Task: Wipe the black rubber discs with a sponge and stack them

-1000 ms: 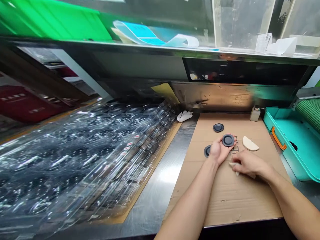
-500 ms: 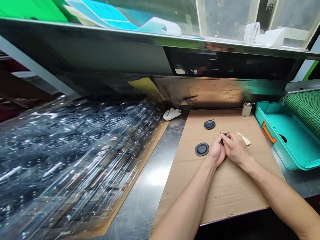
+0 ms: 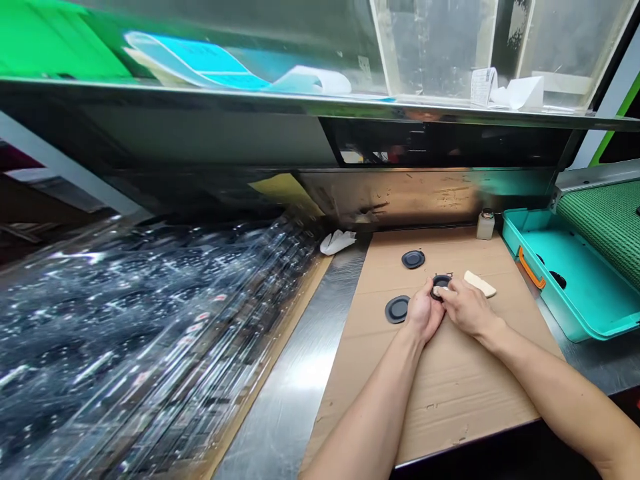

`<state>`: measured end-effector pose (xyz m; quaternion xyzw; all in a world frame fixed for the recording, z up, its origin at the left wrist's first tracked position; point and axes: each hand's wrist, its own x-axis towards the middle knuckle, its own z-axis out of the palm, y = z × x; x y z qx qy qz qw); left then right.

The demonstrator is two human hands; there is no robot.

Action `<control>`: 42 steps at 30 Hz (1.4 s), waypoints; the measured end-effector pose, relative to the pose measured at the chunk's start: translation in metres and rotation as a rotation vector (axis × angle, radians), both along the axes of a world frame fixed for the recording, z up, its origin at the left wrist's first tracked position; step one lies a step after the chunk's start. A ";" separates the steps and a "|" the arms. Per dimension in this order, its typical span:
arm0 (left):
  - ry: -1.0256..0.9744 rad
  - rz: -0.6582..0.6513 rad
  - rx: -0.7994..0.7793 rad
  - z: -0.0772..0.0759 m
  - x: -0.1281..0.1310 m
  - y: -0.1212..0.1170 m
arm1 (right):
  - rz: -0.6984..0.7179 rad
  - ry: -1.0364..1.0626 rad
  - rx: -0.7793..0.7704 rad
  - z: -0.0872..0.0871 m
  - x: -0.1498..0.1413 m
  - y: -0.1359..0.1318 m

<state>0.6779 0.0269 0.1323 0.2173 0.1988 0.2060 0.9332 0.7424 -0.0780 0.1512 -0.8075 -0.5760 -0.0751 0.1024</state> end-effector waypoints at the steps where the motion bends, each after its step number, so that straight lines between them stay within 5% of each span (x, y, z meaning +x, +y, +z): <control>1: 0.006 0.004 0.008 -0.001 0.000 -0.001 | -0.014 0.021 -0.004 0.001 0.000 -0.001; 8: -0.044 0.017 0.064 -0.005 0.003 -0.011 | -0.047 0.029 0.145 -0.001 0.012 0.012; 14: -0.014 0.007 0.125 -0.007 0.002 -0.005 | -0.227 0.024 0.065 -0.003 0.013 0.012; 20: -0.037 -0.019 0.139 -0.012 0.002 -0.006 | -0.044 0.134 0.156 -0.005 0.009 0.008; 27: -0.025 -0.005 0.160 -0.014 0.000 -0.003 | -0.258 0.148 0.106 -0.004 0.008 0.006; 32: -0.042 -0.044 0.119 -0.013 -0.002 -0.004 | -0.093 0.259 0.089 -0.004 0.001 0.004; 36: -0.022 0.035 0.167 -0.014 0.000 -0.007 | -0.212 0.251 0.201 -0.006 0.007 0.010; 42: -0.006 -0.007 0.182 -0.011 -0.002 -0.007 | 0.071 0.416 0.155 0.000 0.022 0.004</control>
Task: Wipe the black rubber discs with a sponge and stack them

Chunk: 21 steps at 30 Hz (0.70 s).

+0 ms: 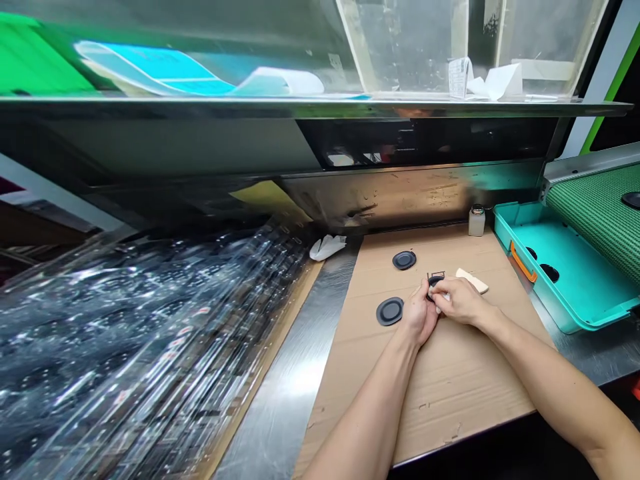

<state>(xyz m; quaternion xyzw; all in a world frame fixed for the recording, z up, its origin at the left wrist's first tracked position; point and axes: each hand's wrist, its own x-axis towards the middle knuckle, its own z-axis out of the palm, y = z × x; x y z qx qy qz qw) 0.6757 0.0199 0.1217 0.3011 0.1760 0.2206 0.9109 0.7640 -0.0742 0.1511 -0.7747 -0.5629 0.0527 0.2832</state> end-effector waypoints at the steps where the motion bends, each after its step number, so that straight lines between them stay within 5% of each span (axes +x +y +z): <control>1: -0.002 -0.004 0.006 0.000 0.000 0.000 | 0.010 -0.001 -0.040 0.002 0.002 -0.003; 6: 0.021 0.019 0.010 -0.002 0.002 -0.001 | -0.239 -0.144 -0.135 0.010 -0.002 -0.009; 11: 0.019 -0.071 -0.057 0.000 0.001 0.001 | -0.043 -0.161 -0.155 0.008 -0.021 -0.005; 14: 0.023 -0.028 -0.074 0.005 -0.002 0.006 | -0.209 -0.205 -0.200 0.007 -0.014 -0.009; 21: -0.006 -0.018 -0.200 0.018 -0.012 0.015 | -0.422 -0.090 0.015 0.006 0.013 -0.016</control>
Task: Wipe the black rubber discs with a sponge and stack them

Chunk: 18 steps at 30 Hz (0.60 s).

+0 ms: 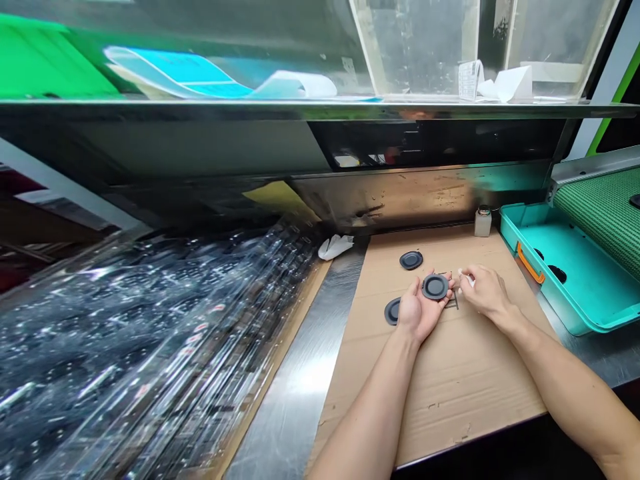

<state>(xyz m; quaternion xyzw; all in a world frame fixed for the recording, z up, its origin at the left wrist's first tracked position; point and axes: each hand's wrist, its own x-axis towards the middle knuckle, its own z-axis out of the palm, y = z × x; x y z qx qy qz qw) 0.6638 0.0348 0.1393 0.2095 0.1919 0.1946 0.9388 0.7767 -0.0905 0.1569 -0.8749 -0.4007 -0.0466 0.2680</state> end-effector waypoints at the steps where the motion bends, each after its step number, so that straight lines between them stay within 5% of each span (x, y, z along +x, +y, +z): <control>1: -0.023 -0.005 -0.007 0.002 -0.002 0.000 | -0.003 0.013 0.034 -0.001 0.001 0.000; 10: -0.041 -0.116 -0.064 0.010 -0.007 0.002 | 0.036 0.246 0.452 -0.010 0.007 0.008; 18: 0.130 -0.171 -0.163 0.010 -0.011 0.006 | 0.175 0.758 0.540 -0.010 0.008 0.014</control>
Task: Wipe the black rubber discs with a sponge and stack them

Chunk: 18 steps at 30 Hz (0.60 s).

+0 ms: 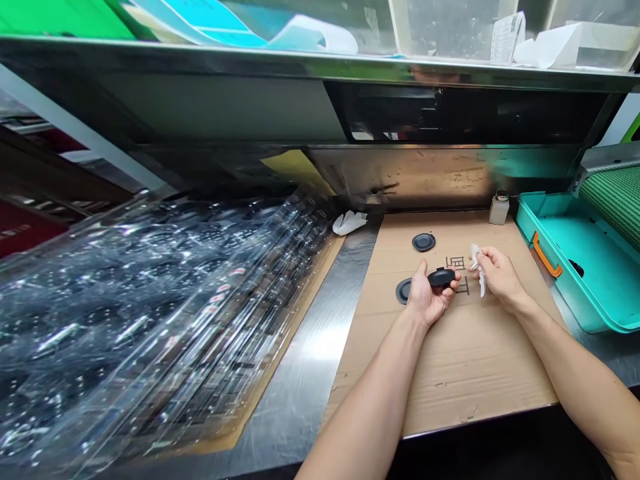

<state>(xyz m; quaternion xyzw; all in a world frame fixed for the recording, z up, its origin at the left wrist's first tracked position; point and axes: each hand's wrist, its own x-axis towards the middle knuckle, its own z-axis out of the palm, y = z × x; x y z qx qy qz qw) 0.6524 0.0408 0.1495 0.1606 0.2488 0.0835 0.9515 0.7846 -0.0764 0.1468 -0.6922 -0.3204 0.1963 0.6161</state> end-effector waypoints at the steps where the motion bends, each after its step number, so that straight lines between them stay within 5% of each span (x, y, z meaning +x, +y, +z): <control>1: 0.024 0.002 0.027 0.000 0.001 -0.001 | 0.003 0.023 -0.009 0.000 0.000 0.000; 6: 0.094 -0.009 0.190 0.000 0.004 -0.006 | -0.005 -0.284 -0.124 0.007 -0.005 -0.006; 13: 0.107 -0.024 0.498 -0.002 0.007 -0.020 | 0.180 -0.768 -0.250 0.016 -0.021 -0.010; 18: 0.234 0.028 0.718 -0.014 0.011 -0.027 | 0.162 -0.890 -0.311 0.012 -0.024 -0.009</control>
